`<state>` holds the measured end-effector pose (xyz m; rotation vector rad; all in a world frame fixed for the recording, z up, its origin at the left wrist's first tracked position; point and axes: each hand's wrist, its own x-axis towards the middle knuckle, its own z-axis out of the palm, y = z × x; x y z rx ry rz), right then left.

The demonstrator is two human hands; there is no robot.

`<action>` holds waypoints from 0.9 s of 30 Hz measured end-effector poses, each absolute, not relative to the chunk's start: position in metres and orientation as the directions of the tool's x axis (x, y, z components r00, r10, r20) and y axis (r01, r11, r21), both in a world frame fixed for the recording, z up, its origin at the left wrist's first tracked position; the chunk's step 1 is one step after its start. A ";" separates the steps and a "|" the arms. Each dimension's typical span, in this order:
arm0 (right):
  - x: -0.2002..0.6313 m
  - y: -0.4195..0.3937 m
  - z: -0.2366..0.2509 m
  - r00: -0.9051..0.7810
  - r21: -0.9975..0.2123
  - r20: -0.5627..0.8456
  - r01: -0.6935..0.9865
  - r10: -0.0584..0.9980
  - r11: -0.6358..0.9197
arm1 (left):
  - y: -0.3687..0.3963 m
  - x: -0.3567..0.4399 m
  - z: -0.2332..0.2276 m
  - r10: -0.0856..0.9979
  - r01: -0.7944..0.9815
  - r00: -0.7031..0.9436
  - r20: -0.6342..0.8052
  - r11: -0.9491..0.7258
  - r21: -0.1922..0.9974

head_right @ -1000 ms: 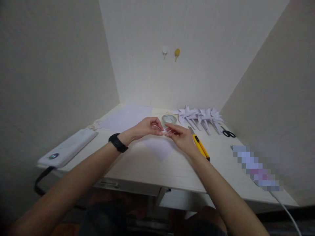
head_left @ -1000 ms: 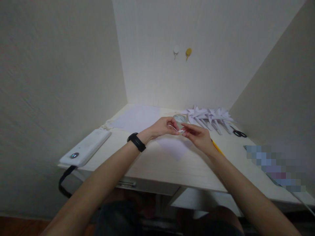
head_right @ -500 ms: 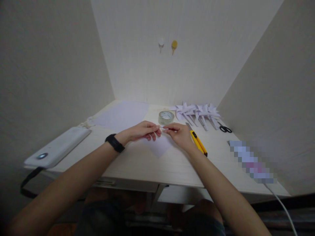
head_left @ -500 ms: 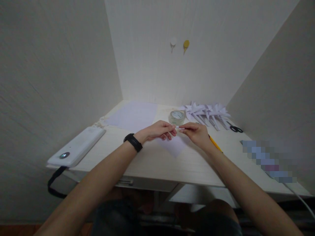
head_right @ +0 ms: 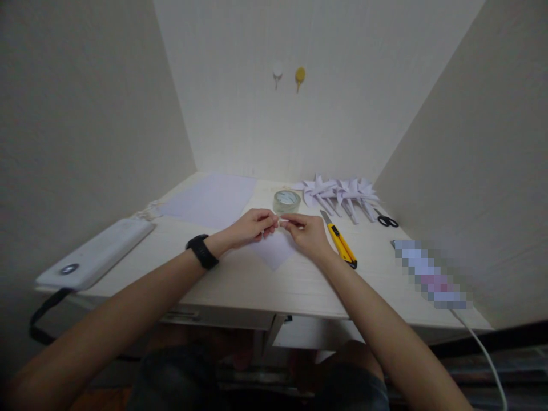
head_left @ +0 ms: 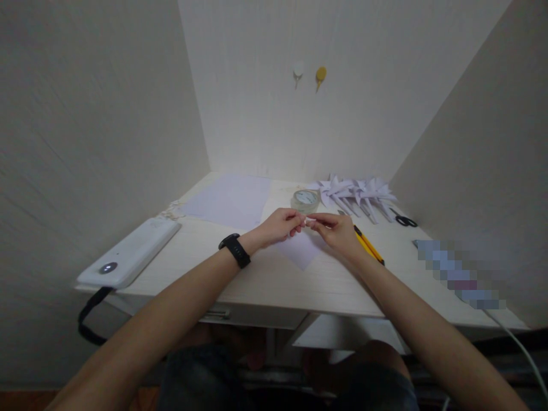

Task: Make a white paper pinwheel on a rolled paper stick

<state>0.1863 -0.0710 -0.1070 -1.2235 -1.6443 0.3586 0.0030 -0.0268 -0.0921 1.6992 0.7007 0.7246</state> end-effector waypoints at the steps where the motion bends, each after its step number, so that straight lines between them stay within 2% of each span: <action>1: 0.186 -0.073 -0.106 0.008 -0.698 0.549 0.556 0.836 0.452 | -0.026 0.003 -0.093 0.763 0.076 0.631 0.138 -0.238 0.968; 7: 0.184 -0.077 -0.103 -0.072 -0.621 0.581 0.604 0.811 0.499 | -0.022 0.005 -0.096 0.758 0.059 0.640 0.131 -0.218 0.974; 19: 0.180 -0.071 -0.110 0.038 -0.782 0.553 0.367 0.832 0.504 | -0.028 0.006 -0.092 0.802 -0.017 0.577 0.154 -0.177 0.984; 24: 0.177 -0.070 -0.111 0.069 -0.786 0.555 0.369 0.829 0.496 | -0.029 0.006 -0.090 0.806 0.000 0.573 0.148 -0.181 0.983; 27: 0.176 -0.069 -0.112 0.097 -0.790 0.559 0.363 0.824 0.493 | -0.031 0.007 -0.090 0.790 0.012 0.608 0.077 -0.106 0.994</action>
